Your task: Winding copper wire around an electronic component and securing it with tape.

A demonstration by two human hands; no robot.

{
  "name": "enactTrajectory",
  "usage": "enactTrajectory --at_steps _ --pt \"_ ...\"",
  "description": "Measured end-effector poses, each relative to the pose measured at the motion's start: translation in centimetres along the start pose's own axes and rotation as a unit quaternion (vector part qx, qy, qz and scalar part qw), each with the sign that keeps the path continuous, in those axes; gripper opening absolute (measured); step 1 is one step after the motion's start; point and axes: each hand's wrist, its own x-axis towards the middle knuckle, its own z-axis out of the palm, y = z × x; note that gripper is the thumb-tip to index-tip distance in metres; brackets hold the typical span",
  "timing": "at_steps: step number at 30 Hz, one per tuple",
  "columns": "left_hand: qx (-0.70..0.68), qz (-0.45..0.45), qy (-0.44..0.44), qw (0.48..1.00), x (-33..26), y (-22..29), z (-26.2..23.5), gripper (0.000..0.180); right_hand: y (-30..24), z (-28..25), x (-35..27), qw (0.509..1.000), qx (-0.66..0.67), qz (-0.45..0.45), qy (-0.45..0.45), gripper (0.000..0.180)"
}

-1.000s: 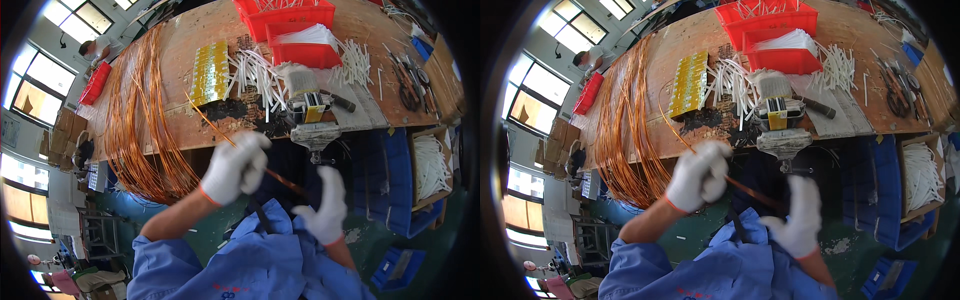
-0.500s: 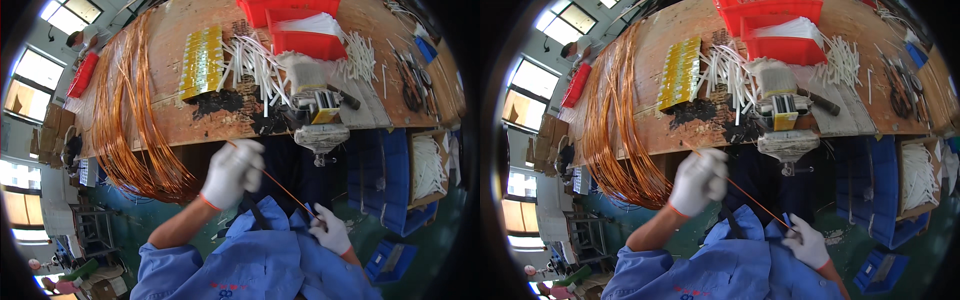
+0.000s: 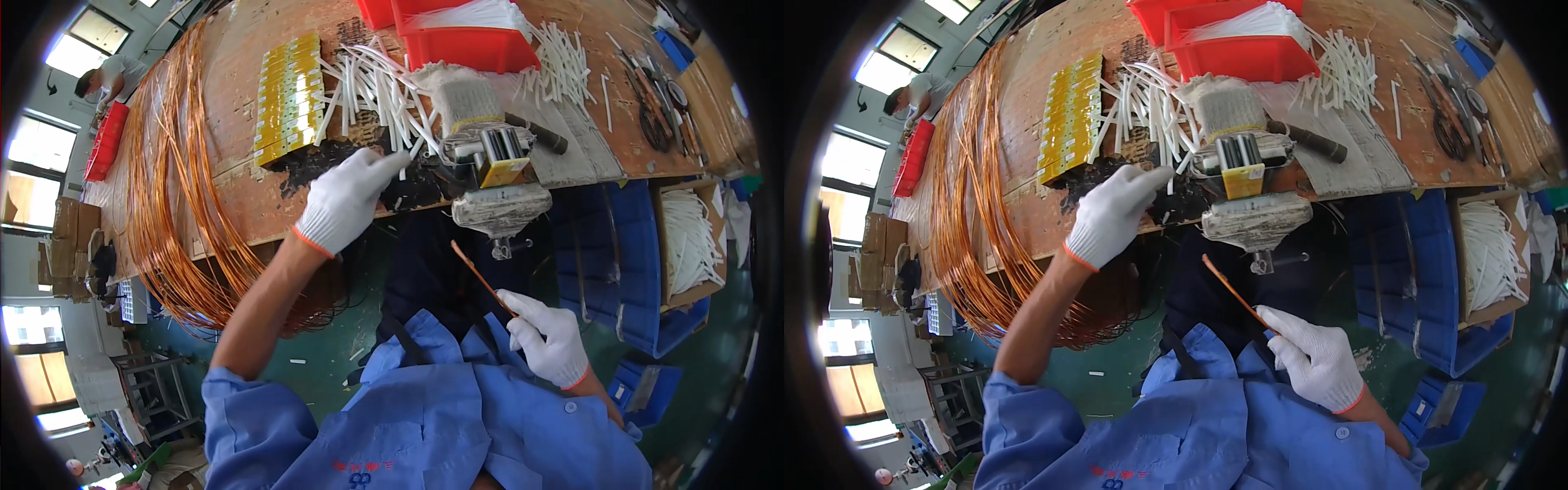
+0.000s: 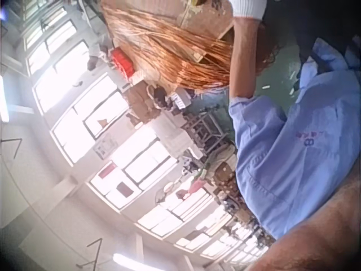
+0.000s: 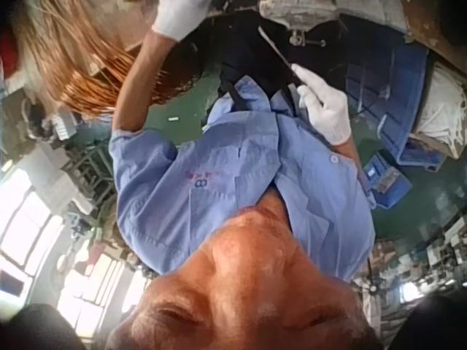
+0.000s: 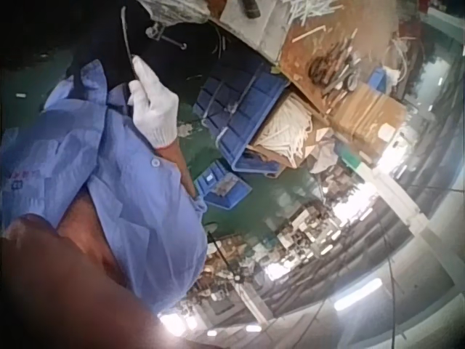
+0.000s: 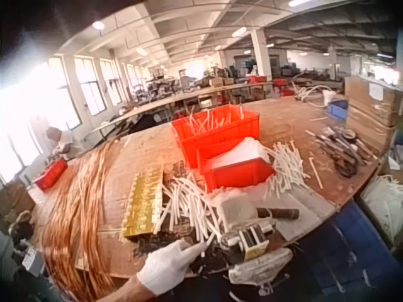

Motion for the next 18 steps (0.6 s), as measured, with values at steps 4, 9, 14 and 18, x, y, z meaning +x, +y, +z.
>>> enactTrajectory --at_steps 4,9,14,18 --pt "0.195 0.158 -0.109 0.962 3.7 -1.7 -0.2 0.049 -0.4 -1.6 0.1 0.999 -0.009 -0.024 -0.030 0.039" --pt "0.115 0.248 -0.026 0.962 4.7 0.3 -1.1 0.028 -0.5 -2.7 -0.1 0.999 -0.024 -0.044 -0.006 0.041" --pt "-0.408 -0.031 0.014 0.912 -1.4 7.5 -3.1 0.015 -0.6 -4.1 -0.6 0.997 -0.016 -0.080 -0.013 0.045" --pt "-0.314 -0.105 -0.123 0.936 -3.7 12.1 -6.1 0.056 -0.4 -4.7 -0.2 0.992 -0.036 -0.113 -0.039 0.050"
